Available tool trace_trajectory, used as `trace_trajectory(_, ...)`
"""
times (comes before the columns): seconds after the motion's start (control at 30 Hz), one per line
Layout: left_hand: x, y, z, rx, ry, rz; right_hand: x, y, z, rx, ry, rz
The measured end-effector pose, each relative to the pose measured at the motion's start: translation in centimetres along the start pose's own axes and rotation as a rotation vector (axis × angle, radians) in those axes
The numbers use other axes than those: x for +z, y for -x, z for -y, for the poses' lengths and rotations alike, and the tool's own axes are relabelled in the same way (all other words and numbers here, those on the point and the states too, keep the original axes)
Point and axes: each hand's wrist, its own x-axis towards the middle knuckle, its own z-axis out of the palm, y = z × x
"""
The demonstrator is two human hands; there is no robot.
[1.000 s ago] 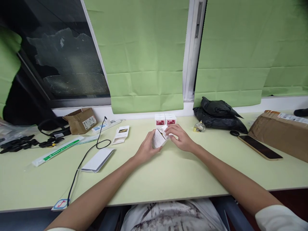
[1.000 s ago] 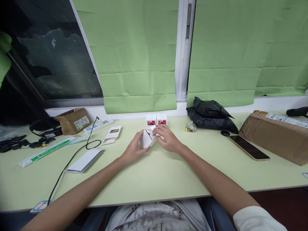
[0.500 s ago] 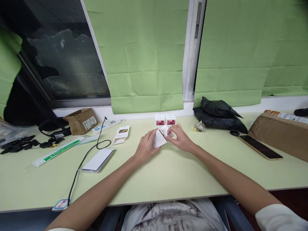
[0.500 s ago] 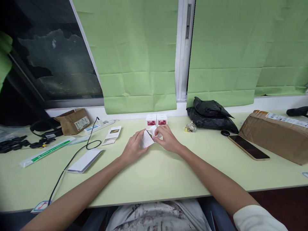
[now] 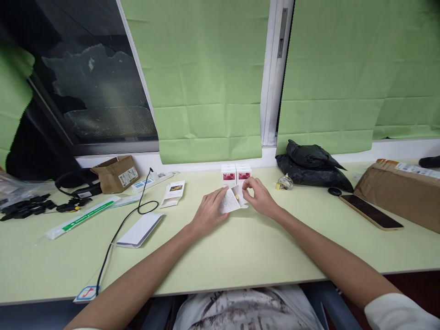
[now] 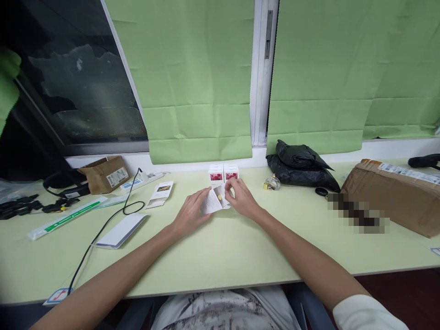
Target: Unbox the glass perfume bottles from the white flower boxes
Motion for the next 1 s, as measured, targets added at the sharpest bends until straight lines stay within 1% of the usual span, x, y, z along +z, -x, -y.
trace_trajectory(0.07,0.0,0.1,0.0,0.02,0.013,-0.001,0.2,0.0,-0.3,0.021,0.021,0.0)
trace_trajectory(0.17,-0.1,0.1,0.0,0.044,0.03,-0.003,0.8,0.1,-0.9,0.096,0.01,0.024)
trace_trajectory(0.3,-0.3,0.1,-0.1,0.023,0.062,0.003,1.6,0.0,-2.0,0.222,-0.149,0.025)
trace_trajectory(0.4,-0.5,-0.1,-0.1,0.001,0.13,0.038,2.0,-0.1,-3.2,0.312,-0.217,0.101)
trace_trajectory(0.53,-0.4,-0.2,0.0,-0.015,0.275,0.104,2.1,-0.1,-4.6,0.444,-0.214,0.222)
trace_trajectory(0.67,-0.1,-0.1,0.2,-0.035,0.324,0.17,1.4,0.0,-5.0,0.602,-0.15,0.393)
trace_trajectory(0.73,-0.1,0.0,0.4,-0.043,0.333,0.221,0.8,0.1,-5.1,0.641,-0.1,0.468)
trace_trajectory(0.83,-0.2,0.1,0.7,-0.049,0.322,0.279,0.0,0.2,-5.6,0.647,-0.02,0.512)
trace_trajectory(1.0,-0.7,0.1,1.1,-0.023,0.245,0.306,-0.7,0.0,-6.8,0.638,0.154,0.523)
